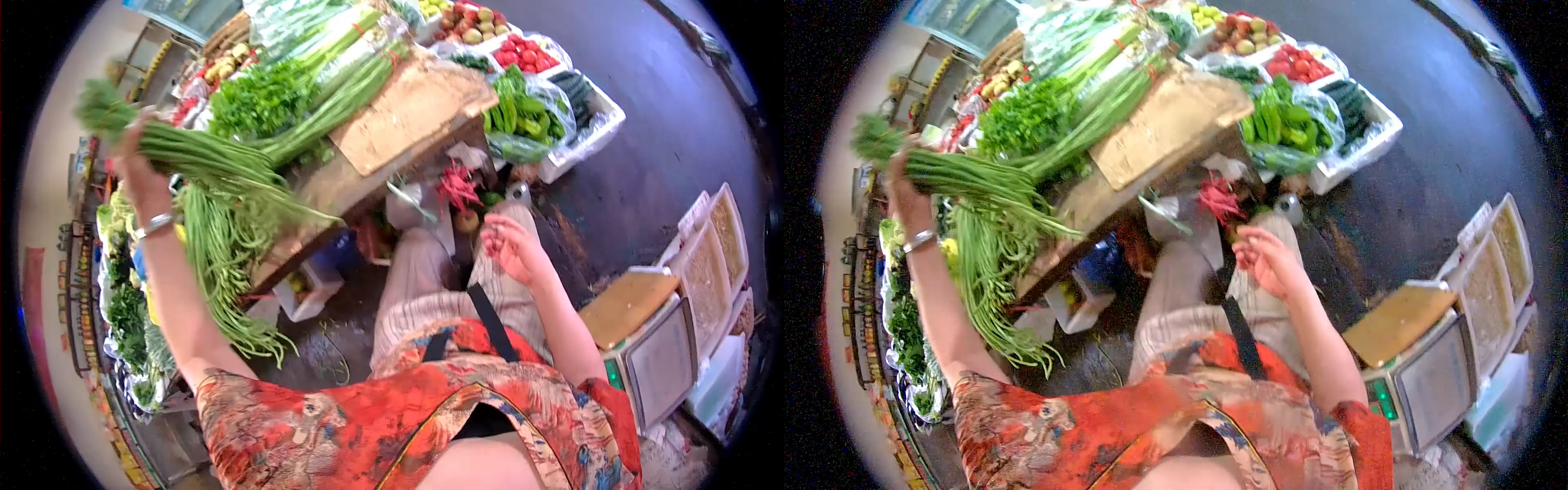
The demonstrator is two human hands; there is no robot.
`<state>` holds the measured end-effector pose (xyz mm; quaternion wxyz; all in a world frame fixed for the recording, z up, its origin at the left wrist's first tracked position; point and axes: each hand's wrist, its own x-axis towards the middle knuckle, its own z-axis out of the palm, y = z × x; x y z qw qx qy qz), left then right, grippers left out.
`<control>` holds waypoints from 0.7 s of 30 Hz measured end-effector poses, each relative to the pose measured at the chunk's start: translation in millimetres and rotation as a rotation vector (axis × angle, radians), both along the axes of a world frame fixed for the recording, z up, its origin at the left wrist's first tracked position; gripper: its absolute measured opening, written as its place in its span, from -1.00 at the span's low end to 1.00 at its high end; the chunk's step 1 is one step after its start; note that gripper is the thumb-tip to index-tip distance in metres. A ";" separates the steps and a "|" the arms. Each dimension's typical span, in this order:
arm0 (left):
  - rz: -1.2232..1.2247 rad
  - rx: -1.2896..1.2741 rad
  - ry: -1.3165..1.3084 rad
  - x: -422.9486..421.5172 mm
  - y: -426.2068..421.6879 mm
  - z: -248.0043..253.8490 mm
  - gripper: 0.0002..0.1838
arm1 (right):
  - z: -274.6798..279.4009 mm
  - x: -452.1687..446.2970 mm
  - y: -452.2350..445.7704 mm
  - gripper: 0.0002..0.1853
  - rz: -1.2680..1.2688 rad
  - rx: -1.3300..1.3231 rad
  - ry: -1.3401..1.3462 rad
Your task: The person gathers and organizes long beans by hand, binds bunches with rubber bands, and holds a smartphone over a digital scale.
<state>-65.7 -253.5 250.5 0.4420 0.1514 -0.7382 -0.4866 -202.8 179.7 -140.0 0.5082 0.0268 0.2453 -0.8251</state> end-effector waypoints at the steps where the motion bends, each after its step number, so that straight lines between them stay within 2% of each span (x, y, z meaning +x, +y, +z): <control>1: -0.024 0.049 0.003 21.3 -12.8 16.1 -0.67 | -0.6 -1.0 0.9 -0.69 0.010 0.005 0.011; 2: -0.048 0.098 0.007 39.6 -15.0 28.0 -0.66 | -2.2 -1.5 2.2 -0.69 0.021 0.010 0.021; 4: 0.318 -0.921 -0.255 65.2 35.8 32.1 -0.64 | -4.1 -1.7 4.4 -0.68 0.018 0.012 0.001; 5: 0.514 -1.134 -0.401 87.7 34.9 44.0 -0.62 | -4.3 -2.3 5.6 -0.67 0.027 0.010 0.006; 6: 0.566 -1.170 -0.375 102.2 35.7 53.9 -0.63 | -3.2 -2.0 6.3 -0.67 0.019 -0.002 -0.003; 13: 0.666 -0.969 -0.031 182.2 64.4 109.7 -0.75 | -7.8 -2.2 6.2 -0.68 0.010 0.034 0.009; 21: 0.802 -0.970 0.052 252.8 122.9 151.3 -0.86 | -6.6 -2.9 3.3 -0.63 0.073 0.068 0.083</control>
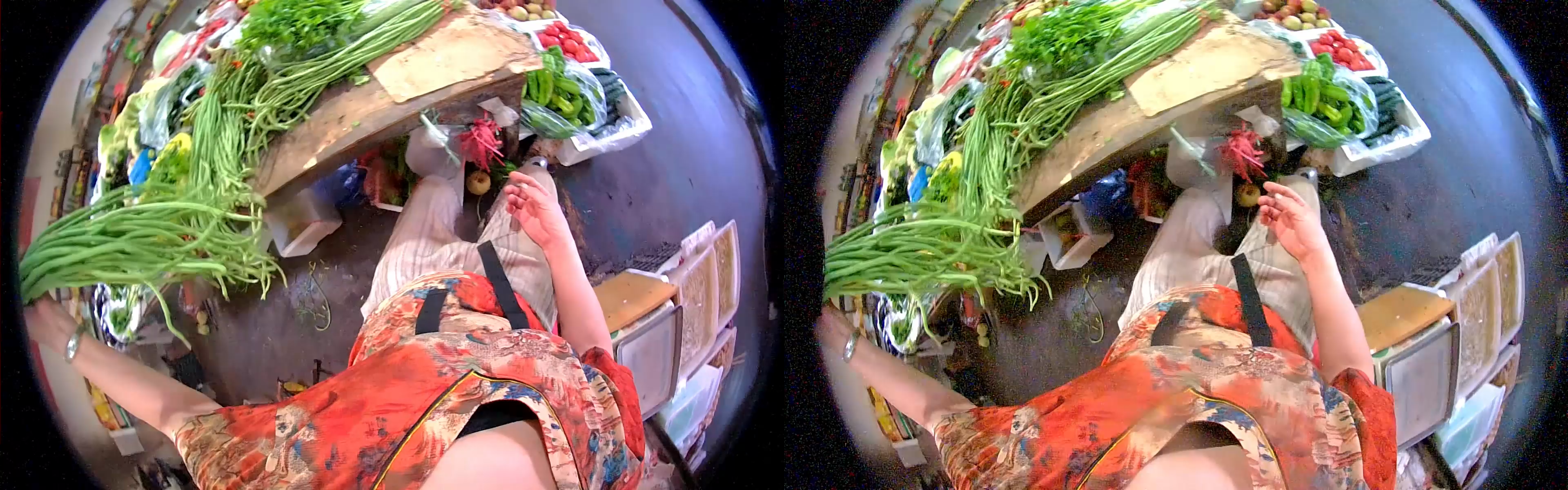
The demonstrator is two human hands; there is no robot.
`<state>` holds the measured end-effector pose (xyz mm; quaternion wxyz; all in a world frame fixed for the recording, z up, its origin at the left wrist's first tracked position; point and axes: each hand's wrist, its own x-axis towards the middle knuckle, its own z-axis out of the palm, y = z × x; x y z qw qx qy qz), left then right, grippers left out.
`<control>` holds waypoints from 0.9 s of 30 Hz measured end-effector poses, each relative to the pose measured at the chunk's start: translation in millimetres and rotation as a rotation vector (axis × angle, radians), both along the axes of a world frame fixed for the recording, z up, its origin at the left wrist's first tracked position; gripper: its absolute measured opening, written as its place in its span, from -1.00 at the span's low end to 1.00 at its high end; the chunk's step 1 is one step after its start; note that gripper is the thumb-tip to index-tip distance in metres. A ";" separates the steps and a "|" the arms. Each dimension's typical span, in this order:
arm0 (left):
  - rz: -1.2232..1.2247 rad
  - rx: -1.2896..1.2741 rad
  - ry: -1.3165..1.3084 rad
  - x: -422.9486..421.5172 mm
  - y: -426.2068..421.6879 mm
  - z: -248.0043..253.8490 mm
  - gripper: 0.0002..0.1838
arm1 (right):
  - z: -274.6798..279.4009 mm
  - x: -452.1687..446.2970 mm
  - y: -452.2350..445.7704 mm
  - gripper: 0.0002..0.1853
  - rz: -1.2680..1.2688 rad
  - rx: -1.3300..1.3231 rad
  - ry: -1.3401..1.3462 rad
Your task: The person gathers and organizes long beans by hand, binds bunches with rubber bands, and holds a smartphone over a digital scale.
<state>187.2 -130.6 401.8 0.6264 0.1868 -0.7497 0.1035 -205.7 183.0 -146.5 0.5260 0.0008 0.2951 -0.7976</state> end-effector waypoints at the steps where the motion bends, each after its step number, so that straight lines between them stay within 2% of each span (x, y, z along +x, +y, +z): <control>1: 0.006 0.004 -0.003 5.8 6.6 2.5 -0.87 | -2.1 -0.9 0.3 -0.60 0.010 0.008 0.030; 2: 0.006 0.016 -0.016 10.9 13.3 2.3 -0.88 | -4.2 -1.5 0.4 -0.60 0.015 0.000 0.035; 3: 0.206 -0.132 -0.148 23.8 13.9 1.3 -0.87 | -4.5 -1.8 0.8 -0.60 0.022 0.003 0.038; 5: 0.272 -0.057 -0.181 24.2 40.0 -18.5 -0.80 | -4.4 -1.8 -0.1 -0.61 0.020 0.009 0.038; 7: -0.179 0.517 -0.024 63.4 30.9 -14.4 -0.53 | -3.4 -0.7 -0.9 -0.61 0.023 0.029 0.046; 9: -0.413 0.791 0.063 80.3 27.3 -22.9 -0.36 | -1.7 -0.3 -1.7 -0.61 0.022 0.046 0.057; 10: -0.501 1.022 -0.049 64.5 36.2 -37.8 -0.32 | -1.4 0.2 -2.1 -0.64 0.012 0.038 0.040; 12: -0.719 1.284 -0.252 18.1 55.1 -86.2 -0.28 | -3.2 0.5 -2.6 -0.68 -0.006 0.039 0.026; 14: -0.802 1.510 -0.422 -13.6 57.1 -150.8 -0.33 | -3.0 2.9 -3.1 -0.69 -0.012 0.041 0.043; 15: -0.563 1.476 -0.536 -47.1 79.6 -177.2 -0.33 | -2.7 4.1 -2.8 -0.70 -0.017 0.048 0.058; 16: -0.700 1.621 -0.409 -86.3 104.9 -206.5 -0.34 | -3.4 6.1 -3.9 -0.72 -0.022 0.068 0.104; 17: -0.679 1.754 -0.736 -117.6 105.9 -224.1 -0.34 | -5.1 8.3 -3.5 -0.72 -0.017 0.073 0.143; 18: -0.809 1.884 -0.750 -145.4 115.2 -252.5 -0.39 | -1.5 11.4 -2.1 -0.72 0.012 0.098 0.193; 19: -0.933 1.901 -0.687 -168.7 124.8 -286.2 -0.49 | 2.9 15.5 0.2 -0.71 0.032 0.128 0.241; 21: -1.048 2.017 -0.690 -207.7 139.5 -345.6 -0.53 | 24.1 26.1 11.1 -0.69 0.054 0.147 0.297; 23: -1.143 2.160 -0.742 -239.1 159.6 -381.4 -0.52 | 51.4 34.9 25.3 -0.68 0.027 0.105 0.303; 27: -1.248 2.240 -0.965 -269.4 177.4 -424.5 -0.54 | 57.9 42.0 52.1 -0.69 -0.114 0.106 0.279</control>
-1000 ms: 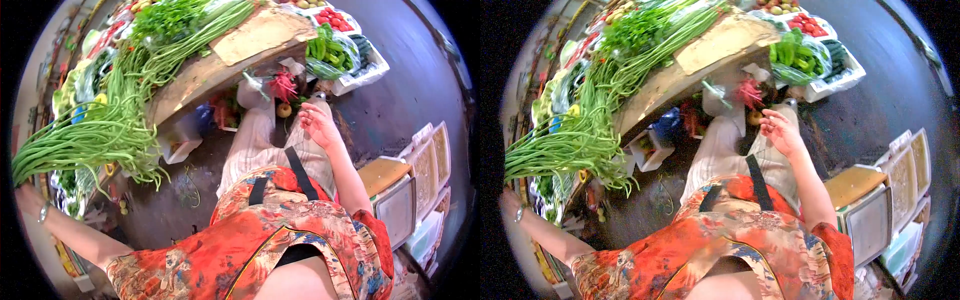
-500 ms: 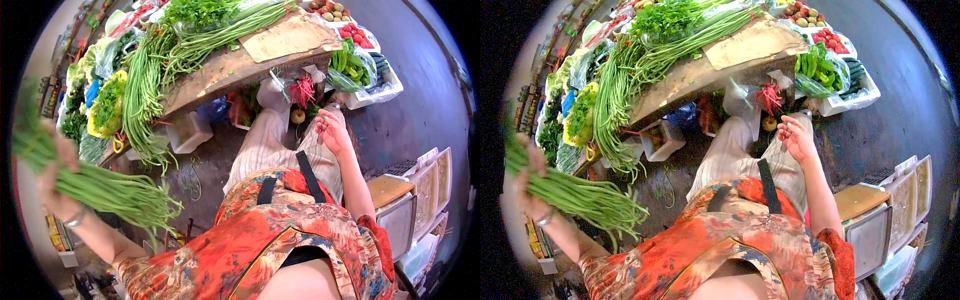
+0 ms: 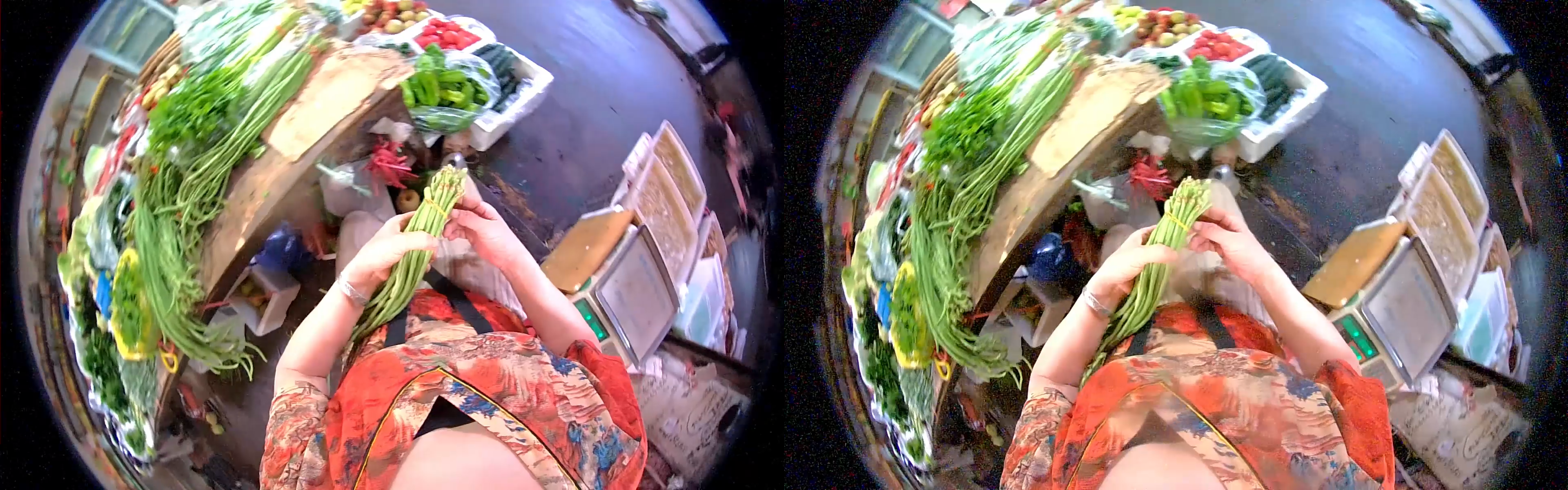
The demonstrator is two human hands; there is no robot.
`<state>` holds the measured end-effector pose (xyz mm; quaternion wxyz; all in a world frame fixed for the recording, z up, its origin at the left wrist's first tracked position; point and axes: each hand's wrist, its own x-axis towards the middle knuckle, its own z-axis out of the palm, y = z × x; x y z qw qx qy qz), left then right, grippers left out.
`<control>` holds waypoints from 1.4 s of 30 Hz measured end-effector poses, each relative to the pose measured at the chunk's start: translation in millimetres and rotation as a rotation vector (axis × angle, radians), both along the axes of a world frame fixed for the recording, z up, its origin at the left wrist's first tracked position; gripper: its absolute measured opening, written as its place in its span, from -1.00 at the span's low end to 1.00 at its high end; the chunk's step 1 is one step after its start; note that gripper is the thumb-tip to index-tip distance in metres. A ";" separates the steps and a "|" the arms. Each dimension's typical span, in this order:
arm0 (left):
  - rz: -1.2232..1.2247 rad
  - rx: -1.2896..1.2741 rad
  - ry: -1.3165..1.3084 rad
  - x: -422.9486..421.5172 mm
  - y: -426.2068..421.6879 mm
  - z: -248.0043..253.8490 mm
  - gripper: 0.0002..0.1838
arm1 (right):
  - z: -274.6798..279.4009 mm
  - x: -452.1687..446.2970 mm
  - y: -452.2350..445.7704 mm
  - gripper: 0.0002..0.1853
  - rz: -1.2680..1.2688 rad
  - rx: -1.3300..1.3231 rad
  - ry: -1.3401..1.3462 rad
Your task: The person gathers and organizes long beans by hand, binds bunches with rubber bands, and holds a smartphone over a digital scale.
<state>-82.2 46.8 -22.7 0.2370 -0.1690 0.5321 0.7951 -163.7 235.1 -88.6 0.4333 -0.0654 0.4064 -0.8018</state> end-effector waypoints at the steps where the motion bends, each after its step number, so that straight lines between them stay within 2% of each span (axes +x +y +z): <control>1: -0.027 0.031 -0.029 -4.3 -1.3 -5.0 -0.54 | 2.2 2.1 4.9 -0.70 -0.035 0.059 0.012; 6: -0.027 0.092 -0.159 -15.6 0.5 -20.2 -0.56 | -8.7 7.2 18.4 -0.75 -0.142 0.279 0.084; 9: -0.033 0.094 -0.183 -18.6 1.0 -31.1 -0.56 | 5.0 6.3 19.2 -0.84 -0.227 0.408 0.511; 10: -0.033 0.080 -0.191 -19.0 0.7 -36.6 -0.55 | 14.7 5.9 16.7 -0.84 -0.226 0.410 0.507; 12: -0.019 0.081 -0.187 -19.5 2.2 -41.1 -0.55 | 31.8 5.6 7.5 -0.82 -0.209 0.734 1.021; 14: -0.007 0.082 -0.180 -19.7 5.6 -40.4 -0.54 | 28.0 7.3 0.0 -0.84 -0.235 0.781 1.122; 16: 0.062 0.003 -0.108 -19.2 11.9 -29.9 -0.63 | 25.5 8.3 -7.0 -0.86 -0.225 0.888 1.239; 20: 0.050 -0.176 -0.079 -18.8 16.2 -22.8 -0.58 | 26.4 7.4 -14.3 -0.90 -0.235 0.879 1.273; 24: 0.029 -0.238 -0.031 -18.0 17.3 -24.8 -0.57 | 20.9 2.2 -16.5 -0.89 -0.213 0.882 1.300; 26: 0.022 -0.293 -0.104 -19.4 19.1 -12.4 -0.59 | 17.7 0.8 -16.9 -0.87 -0.194 0.882 1.181; 30: 0.038 -0.256 -0.106 -16.1 18.6 -14.3 -0.60 | -1.9 -1.9 -17.3 -0.86 -0.304 0.856 1.138; 32: -0.011 -0.264 -0.132 -16.3 18.4 -7.8 -0.62 | -10.5 -8.3 -12.9 -0.85 -0.370 0.851 1.208; 36: -0.021 -0.186 -0.127 -13.8 16.6 -14.8 -0.63 | -7.2 -21.8 -5.0 -0.85 -0.338 0.829 1.209; 38: -0.074 -0.084 -0.090 -12.5 16.4 -19.8 -0.56 | 0.5 -33.3 -0.6 -0.88 -0.314 0.789 1.216; 42: -0.144 -0.113 -0.072 -12.3 21.3 -19.1 -0.54 | 2.4 -57.3 10.6 -0.89 -0.177 0.736 1.166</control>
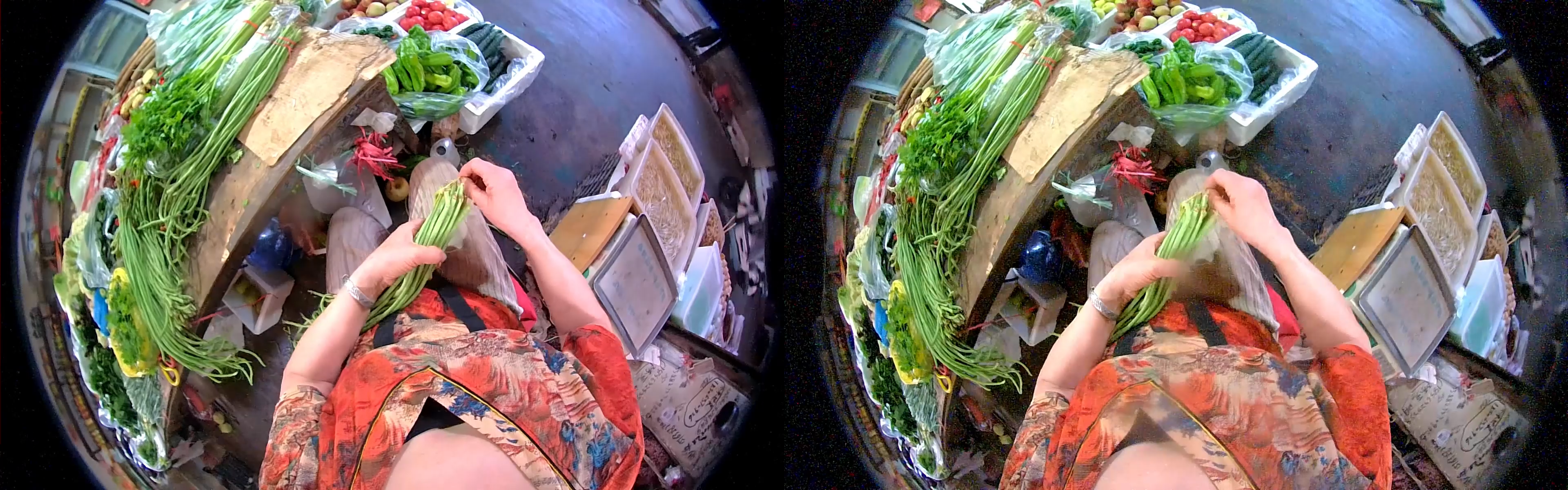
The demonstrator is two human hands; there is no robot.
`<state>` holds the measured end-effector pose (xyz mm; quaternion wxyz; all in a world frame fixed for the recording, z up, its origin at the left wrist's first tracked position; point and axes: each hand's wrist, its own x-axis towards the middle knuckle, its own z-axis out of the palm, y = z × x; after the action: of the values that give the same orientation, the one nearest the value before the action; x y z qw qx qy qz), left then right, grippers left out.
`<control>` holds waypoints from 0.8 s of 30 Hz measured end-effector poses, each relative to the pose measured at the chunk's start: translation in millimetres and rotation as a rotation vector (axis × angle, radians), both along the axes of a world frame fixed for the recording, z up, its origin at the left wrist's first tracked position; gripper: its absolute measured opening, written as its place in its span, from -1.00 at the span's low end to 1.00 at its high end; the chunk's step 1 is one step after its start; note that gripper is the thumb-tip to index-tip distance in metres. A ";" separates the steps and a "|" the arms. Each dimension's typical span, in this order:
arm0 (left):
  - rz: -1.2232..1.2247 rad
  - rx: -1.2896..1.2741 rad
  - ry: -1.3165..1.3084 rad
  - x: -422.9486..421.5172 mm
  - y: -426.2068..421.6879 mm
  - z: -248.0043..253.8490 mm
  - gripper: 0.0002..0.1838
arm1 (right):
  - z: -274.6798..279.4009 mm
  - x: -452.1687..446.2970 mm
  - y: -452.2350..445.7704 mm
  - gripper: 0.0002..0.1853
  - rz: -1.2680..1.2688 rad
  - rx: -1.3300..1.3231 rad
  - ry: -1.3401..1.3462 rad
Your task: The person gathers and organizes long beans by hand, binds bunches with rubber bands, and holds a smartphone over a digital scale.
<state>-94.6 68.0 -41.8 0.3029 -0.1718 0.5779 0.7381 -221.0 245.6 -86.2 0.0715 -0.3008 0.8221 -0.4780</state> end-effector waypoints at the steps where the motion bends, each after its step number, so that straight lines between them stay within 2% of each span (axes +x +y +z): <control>1: -0.038 -0.016 0.018 0.5 0.0 -3.1 -0.54 | 1.1 -2.9 1.0 -0.90 0.003 0.001 -0.046; 4: -0.076 -0.039 0.088 2.3 5.9 -1.2 -0.52 | -11.5 -13.1 7.6 -0.92 0.006 -0.040 -0.192; 6: -0.086 -0.074 0.108 1.9 8.1 2.5 -0.49 | -23.8 -15.6 9.5 -0.94 0.011 -0.122 -0.451; 7: -0.024 -0.007 0.124 0.6 11.6 8.6 -0.46 | -25.6 -14.5 10.3 -0.94 0.008 -0.147 -0.523; 12: -0.126 0.047 0.102 0.2 8.5 -0.9 -0.42 | -49.5 -23.7 9.7 -0.96 0.110 -0.228 -0.500; 14: -0.261 0.086 0.092 2.4 1.5 -5.8 -0.42 | -50.8 -34.3 15.9 -0.95 0.021 -0.241 -0.666; 16: -0.301 0.057 0.071 5.6 3.6 10.8 -0.42 | -55.8 -52.7 33.5 -0.91 -0.157 -0.354 -0.747; 19: -0.140 0.020 0.117 6.0 3.1 10.5 -0.45 | -44.5 -57.3 46.6 -0.91 -0.116 -0.366 -0.776; 20: -0.063 0.025 0.109 6.9 0.0 -4.3 -0.47 | -38.9 -53.9 45.7 -0.91 -0.111 -0.362 -0.772; 24: 0.118 0.148 0.006 1.6 -11.1 -10.1 -0.51 | -8.5 -42.4 27.3 -0.90 -0.025 -0.486 -0.798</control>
<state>-93.0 56.9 -51.8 0.2693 -0.1806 0.5116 0.7957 -263.4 272.9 -94.6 0.3041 -0.0915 0.5982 -0.7358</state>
